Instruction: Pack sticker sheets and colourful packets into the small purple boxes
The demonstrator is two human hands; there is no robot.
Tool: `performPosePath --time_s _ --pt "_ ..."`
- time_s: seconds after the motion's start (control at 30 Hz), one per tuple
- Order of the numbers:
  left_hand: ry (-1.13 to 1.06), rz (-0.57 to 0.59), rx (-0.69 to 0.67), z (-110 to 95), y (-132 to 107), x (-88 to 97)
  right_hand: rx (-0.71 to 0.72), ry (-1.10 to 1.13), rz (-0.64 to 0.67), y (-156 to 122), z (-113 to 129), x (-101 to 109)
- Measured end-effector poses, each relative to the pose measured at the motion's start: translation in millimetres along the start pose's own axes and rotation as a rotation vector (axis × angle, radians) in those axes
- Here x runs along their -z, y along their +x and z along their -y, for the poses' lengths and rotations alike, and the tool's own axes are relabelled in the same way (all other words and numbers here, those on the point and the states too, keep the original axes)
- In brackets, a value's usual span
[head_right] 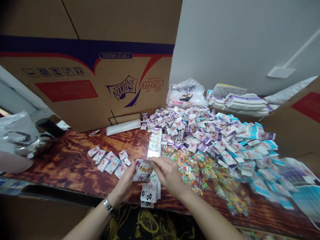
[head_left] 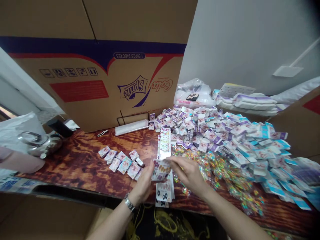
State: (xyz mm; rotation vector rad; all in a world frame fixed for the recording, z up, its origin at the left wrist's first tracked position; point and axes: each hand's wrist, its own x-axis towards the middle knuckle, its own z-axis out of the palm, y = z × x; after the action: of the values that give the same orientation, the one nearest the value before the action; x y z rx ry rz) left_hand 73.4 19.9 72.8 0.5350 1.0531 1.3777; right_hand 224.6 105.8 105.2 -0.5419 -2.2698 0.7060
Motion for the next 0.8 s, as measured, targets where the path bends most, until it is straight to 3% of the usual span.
performPosePath --time_s 0.07,0.17,0.27,0.37,0.53,0.8 --pt "0.145 0.085 -0.068 2.7 -4.2 -1.7 -0.045 -0.013 -0.09 7.6 -10.3 -1.8" --pt "0.209 0.055 -0.124 4.9 -5.2 -3.6 0.066 -0.139 -0.141 7.2 -13.6 -7.4" --pt "-0.048 -0.058 -0.029 3.5 -2.2 -4.5 0.339 -0.316 -0.04 -4.2 -5.2 -12.8" --pt "-0.299 -0.052 0.117 -1.5 0.3 -4.5 0.493 -0.441 0.056 -13.7 2.2 -16.0" --pt "-0.457 0.077 0.207 -4.3 0.9 -5.8 0.522 -0.5 0.043 -15.1 -1.5 -17.7" --pt "-0.357 -0.035 0.119 2.8 -0.8 -7.6 0.518 -0.467 0.101 -15.1 -3.1 -19.9"
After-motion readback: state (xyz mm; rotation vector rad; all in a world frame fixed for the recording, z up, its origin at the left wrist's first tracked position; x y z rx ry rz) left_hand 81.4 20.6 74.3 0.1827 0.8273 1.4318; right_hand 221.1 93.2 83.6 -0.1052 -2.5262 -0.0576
